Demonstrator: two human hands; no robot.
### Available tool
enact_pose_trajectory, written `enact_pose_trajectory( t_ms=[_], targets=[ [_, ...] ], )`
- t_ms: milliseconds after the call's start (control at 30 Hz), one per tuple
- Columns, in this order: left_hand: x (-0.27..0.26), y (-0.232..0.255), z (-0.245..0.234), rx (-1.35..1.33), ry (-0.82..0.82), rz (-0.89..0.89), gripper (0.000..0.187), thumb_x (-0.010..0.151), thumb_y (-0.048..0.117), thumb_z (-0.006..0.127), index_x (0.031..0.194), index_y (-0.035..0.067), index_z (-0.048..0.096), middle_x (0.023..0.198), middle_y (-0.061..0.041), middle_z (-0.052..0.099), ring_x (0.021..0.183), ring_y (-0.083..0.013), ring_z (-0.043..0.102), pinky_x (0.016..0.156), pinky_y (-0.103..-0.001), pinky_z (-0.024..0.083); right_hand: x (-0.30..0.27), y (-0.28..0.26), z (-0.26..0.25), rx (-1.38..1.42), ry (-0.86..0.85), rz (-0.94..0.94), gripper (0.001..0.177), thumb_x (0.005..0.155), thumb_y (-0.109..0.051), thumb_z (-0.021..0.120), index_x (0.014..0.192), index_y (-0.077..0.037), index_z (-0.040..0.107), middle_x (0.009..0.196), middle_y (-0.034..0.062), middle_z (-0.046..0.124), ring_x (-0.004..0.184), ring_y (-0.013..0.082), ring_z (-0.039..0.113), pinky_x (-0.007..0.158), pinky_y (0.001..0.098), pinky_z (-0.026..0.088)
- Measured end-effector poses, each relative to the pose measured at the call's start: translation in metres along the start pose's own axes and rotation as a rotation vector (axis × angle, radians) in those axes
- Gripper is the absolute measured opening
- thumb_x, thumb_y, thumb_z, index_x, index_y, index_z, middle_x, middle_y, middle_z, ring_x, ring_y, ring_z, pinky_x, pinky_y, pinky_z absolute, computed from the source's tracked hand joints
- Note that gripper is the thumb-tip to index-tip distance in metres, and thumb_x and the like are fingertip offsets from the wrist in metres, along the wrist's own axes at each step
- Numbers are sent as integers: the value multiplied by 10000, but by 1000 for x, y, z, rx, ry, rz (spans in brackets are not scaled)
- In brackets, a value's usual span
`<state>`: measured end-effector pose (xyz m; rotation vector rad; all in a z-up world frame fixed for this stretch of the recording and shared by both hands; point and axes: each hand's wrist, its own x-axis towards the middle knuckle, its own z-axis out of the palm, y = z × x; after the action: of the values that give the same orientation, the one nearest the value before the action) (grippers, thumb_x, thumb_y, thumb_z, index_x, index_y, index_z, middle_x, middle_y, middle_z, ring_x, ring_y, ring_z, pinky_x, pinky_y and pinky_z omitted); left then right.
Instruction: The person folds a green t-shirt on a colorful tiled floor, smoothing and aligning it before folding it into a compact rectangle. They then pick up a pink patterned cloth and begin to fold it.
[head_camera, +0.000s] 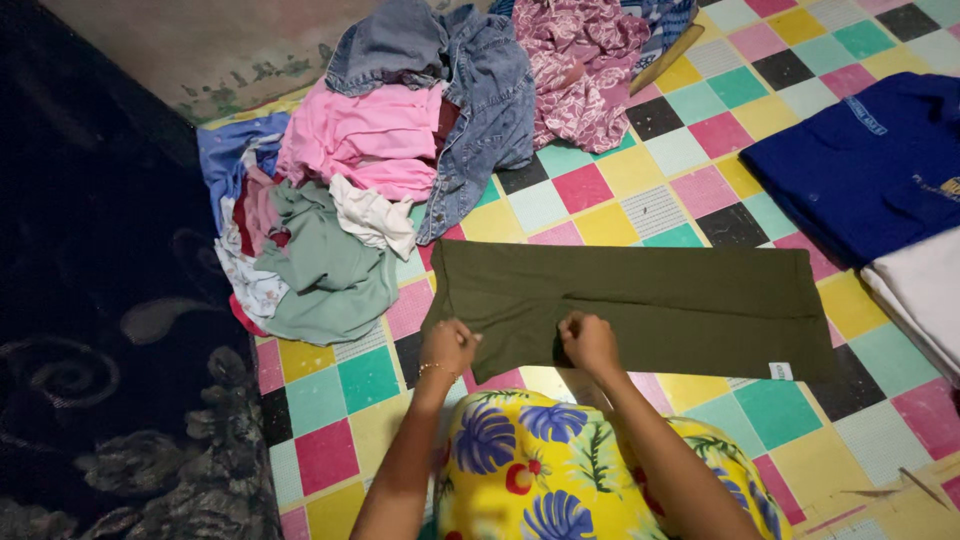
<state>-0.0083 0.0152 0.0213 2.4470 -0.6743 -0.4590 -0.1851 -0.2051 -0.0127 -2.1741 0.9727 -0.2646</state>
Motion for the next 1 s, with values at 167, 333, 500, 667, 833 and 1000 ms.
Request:
enact_pose_trajectory(
  t_ms=[167,333,500,667,833,1000],
  targets=[
    [32,-38,41,-257,362,-75,203,809,199,807,882,48,692,773,-159,746,733,-324,741,694,-414,579,25,19,30,276,97,151,158,875,-241,727,894,-98,792,773,106,771,691,236,756,665,367,572],
    [52,-48,56,-320,367,-296,213,822,248,829,808,62,726,788,-131,760,737,-280,757,706,-397,577,39,14,53,366,152,270,267,848,-295,837,841,-38,766,709,88,734,632,152,650,640,321,533],
    [61,-61,68,-299,368,-291,124,803,186,795,810,75,740,787,-98,767,735,-248,756,707,-382,575,41,12,59,431,193,321,229,824,-246,845,814,-40,745,696,52,718,613,104,626,635,298,525],
    [69,-76,89,-375,510,-215,126,820,160,771,834,68,687,746,-97,738,675,-252,724,680,-379,564,42,18,59,543,202,388,209,835,-230,841,856,-47,743,725,19,718,641,93,613,628,278,509],
    [67,-70,90,-474,582,-140,121,891,121,728,898,51,630,731,-102,713,662,-249,710,664,-372,551,39,23,61,532,210,379,220,833,-204,841,928,-41,727,733,50,706,621,108,599,592,279,497],
    [49,-47,71,-440,496,-140,282,829,79,777,1024,36,577,675,-121,691,633,-280,688,648,-387,524,37,31,57,545,85,363,243,848,-198,844,980,-19,746,741,70,720,597,110,600,545,299,488]
  ],
)
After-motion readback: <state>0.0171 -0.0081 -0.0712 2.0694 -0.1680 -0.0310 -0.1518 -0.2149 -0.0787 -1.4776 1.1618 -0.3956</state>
